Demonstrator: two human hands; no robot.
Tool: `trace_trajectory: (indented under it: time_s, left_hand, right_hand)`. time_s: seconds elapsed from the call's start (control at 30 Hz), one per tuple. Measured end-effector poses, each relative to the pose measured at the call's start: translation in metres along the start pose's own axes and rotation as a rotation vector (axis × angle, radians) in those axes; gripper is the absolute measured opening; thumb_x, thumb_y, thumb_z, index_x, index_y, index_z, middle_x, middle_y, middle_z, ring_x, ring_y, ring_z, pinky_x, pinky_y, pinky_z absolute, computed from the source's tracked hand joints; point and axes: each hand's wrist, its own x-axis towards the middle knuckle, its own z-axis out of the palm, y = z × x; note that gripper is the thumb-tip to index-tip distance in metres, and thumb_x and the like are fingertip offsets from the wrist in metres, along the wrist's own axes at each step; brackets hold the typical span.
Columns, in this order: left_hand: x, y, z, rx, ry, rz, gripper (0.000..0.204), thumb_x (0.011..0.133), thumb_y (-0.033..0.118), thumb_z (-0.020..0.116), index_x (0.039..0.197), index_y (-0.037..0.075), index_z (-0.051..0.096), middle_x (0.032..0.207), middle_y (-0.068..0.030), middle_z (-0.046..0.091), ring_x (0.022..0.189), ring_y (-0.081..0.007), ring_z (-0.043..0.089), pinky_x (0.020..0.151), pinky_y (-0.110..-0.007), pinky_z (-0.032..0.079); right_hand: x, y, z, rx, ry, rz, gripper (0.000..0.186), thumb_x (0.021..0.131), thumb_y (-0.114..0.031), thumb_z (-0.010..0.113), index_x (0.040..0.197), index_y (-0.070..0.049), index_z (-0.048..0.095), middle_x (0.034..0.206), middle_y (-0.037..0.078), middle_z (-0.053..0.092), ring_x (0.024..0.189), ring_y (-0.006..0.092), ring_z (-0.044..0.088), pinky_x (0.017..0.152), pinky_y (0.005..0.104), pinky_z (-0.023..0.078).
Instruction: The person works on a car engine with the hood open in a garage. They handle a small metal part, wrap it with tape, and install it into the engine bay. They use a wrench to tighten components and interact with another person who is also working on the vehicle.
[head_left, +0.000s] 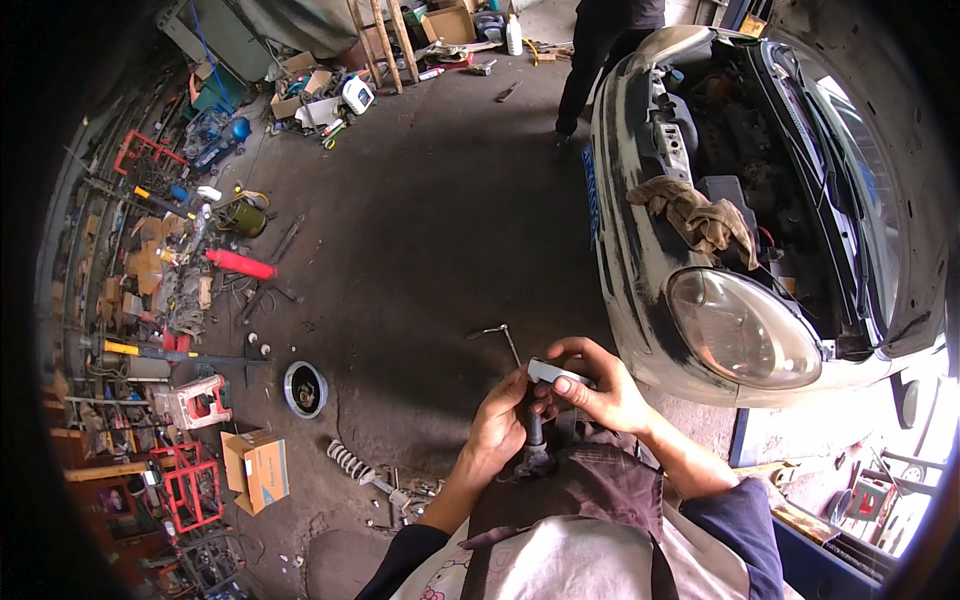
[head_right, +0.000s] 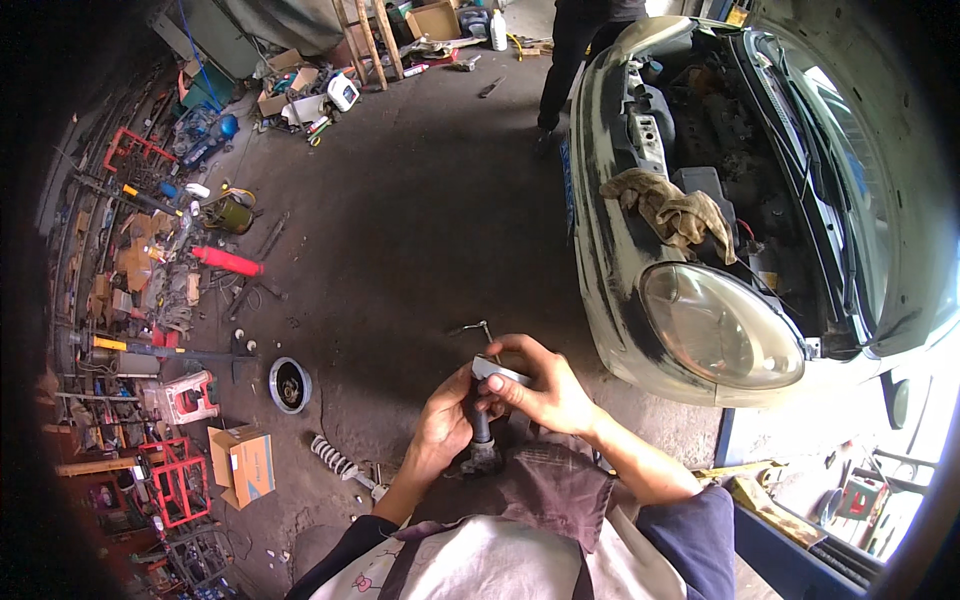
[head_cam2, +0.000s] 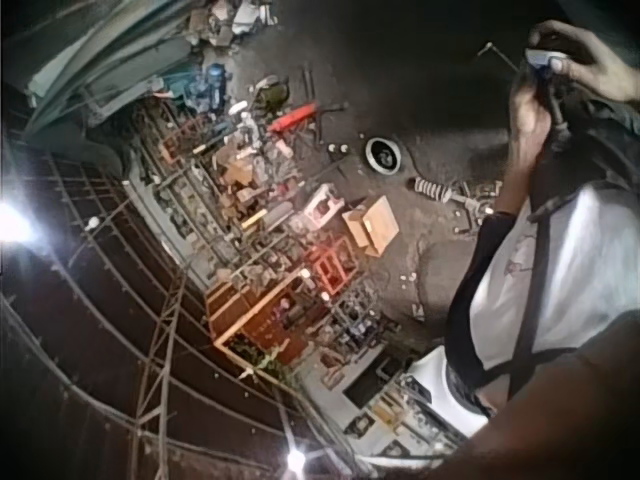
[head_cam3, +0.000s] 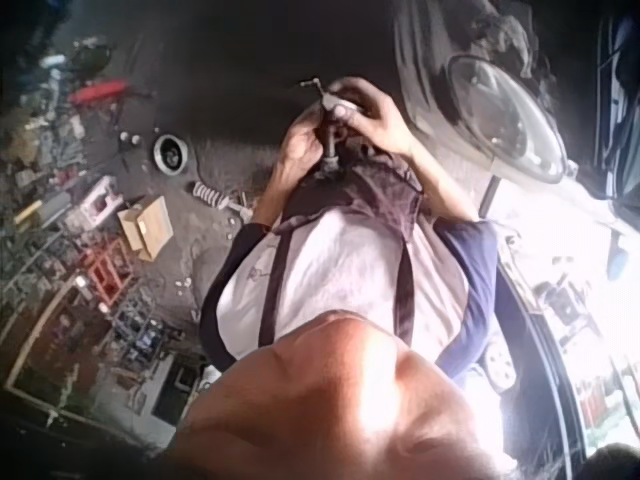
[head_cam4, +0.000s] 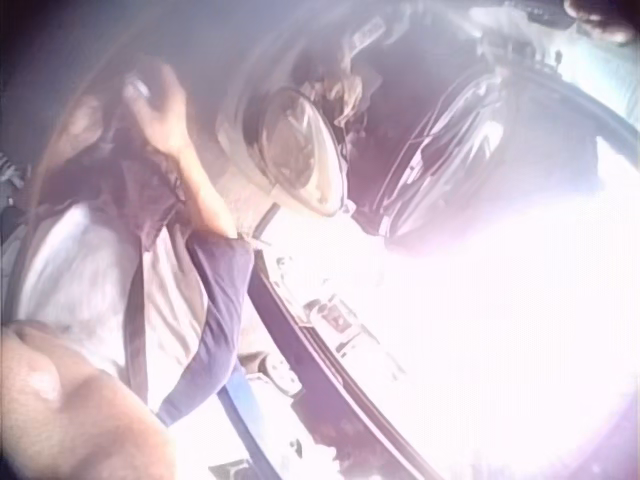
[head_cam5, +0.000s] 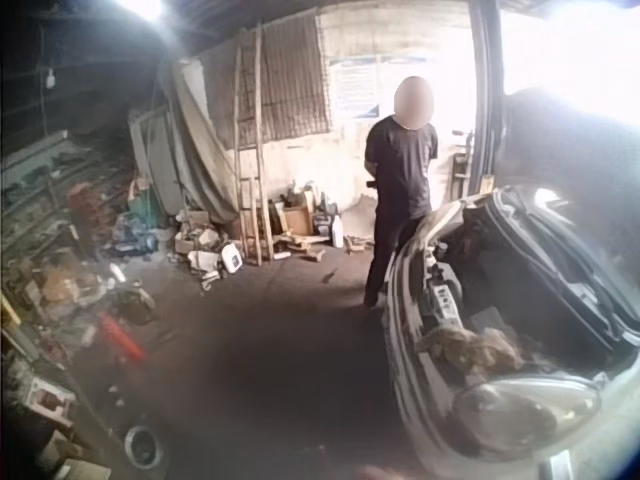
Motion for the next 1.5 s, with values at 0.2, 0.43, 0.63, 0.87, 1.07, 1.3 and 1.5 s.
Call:
trace_trajectory:
  time_s: [0.2,0.43,0.63,0.87,1.07,1.3,1.5]
  left_hand:
    - [0.001,0.007,0.015,0.203,0.058,-0.043,0.019,0.098,0.029,0.063,0.107,0.012,0.058,0.082,0.0004,0.053,0.066,-0.0088,0.048,0.068,-0.031,0.048]
    - [-0.006,0.007,0.021,0.309,0.143,0.056,0.021,0.096,0.026,0.067,0.106,0.009,0.060,0.082,-0.0001,0.055,0.066,-0.0092,0.049,0.062,-0.029,0.049]
    - [-0.003,0.009,0.017,0.361,0.148,0.094,0.021,0.093,0.021,0.070,0.108,0.008,0.062,0.088,-0.0002,0.062,0.072,-0.0094,0.056,0.064,-0.028,0.050]
    - [-0.008,0.002,0.009,0.332,0.149,0.180,0.025,0.094,0.023,0.069,0.109,0.004,0.063,0.093,-0.0030,0.065,0.079,-0.0131,0.061,0.069,-0.030,0.053]
    - [-0.017,-0.001,0.007,0.508,0.133,0.128,0.030,0.098,0.028,0.063,0.113,0.002,0.061,0.096,-0.0033,0.064,0.086,-0.0142,0.059,0.079,-0.030,0.048]
    - [-0.029,-0.004,0.018,1.166,0.133,0.187,0.037,0.104,0.028,0.053,0.122,-0.004,0.054,0.086,-0.0070,0.062,0.071,-0.0107,0.059,0.068,-0.026,0.048]
    - [-0.017,0.035,0.039,0.530,-0.210,-0.067,0.039,0.102,0.035,0.055,0.113,-0.002,0.055,0.080,-0.0056,0.058,0.068,-0.0137,0.056,0.070,-0.029,0.048]
  right_hand:
    - [-0.006,0.003,-0.005,-0.535,0.178,-0.008,0.033,0.095,-0.020,0.066,0.115,0.005,0.055,0.092,0.017,0.072,0.088,0.0242,0.073,0.074,0.0351,0.057]
    - [0.001,-0.009,-0.003,-0.822,0.114,-0.082,0.021,0.090,-0.017,0.067,0.096,0.003,0.069,0.083,0.021,0.072,0.079,0.0320,0.073,0.071,0.0349,0.056]
    - [-0.002,-0.013,0.012,-0.695,0.079,-0.158,0.018,0.092,-0.014,0.066,0.097,0.003,0.070,0.078,0.016,0.073,0.071,0.0255,0.074,0.066,0.0330,0.056]
    - [-0.006,0.002,0.011,-0.608,0.121,-0.085,0.023,0.096,-0.018,0.063,0.102,0.004,0.067,0.077,0.018,0.071,0.071,0.0228,0.072,0.067,0.0325,0.055]
    - [-0.007,0.005,0.002,-0.724,0.175,-0.007,0.023,0.095,-0.018,0.063,0.100,0.004,0.067,0.074,0.019,0.069,0.067,0.0257,0.069,0.064,0.0354,0.052]
    - [-0.005,0.011,0.003,-0.684,0.275,-0.031,0.025,0.095,-0.019,0.063,0.101,0.004,0.066,0.073,0.018,0.067,0.067,0.0254,0.067,0.064,0.0356,0.051]
    - [0.000,-0.013,-0.003,-0.147,0.008,0.003,0.030,0.102,-0.021,0.056,0.121,0.003,0.061,0.095,0.008,0.069,0.090,0.0129,0.062,0.081,0.0296,0.052]
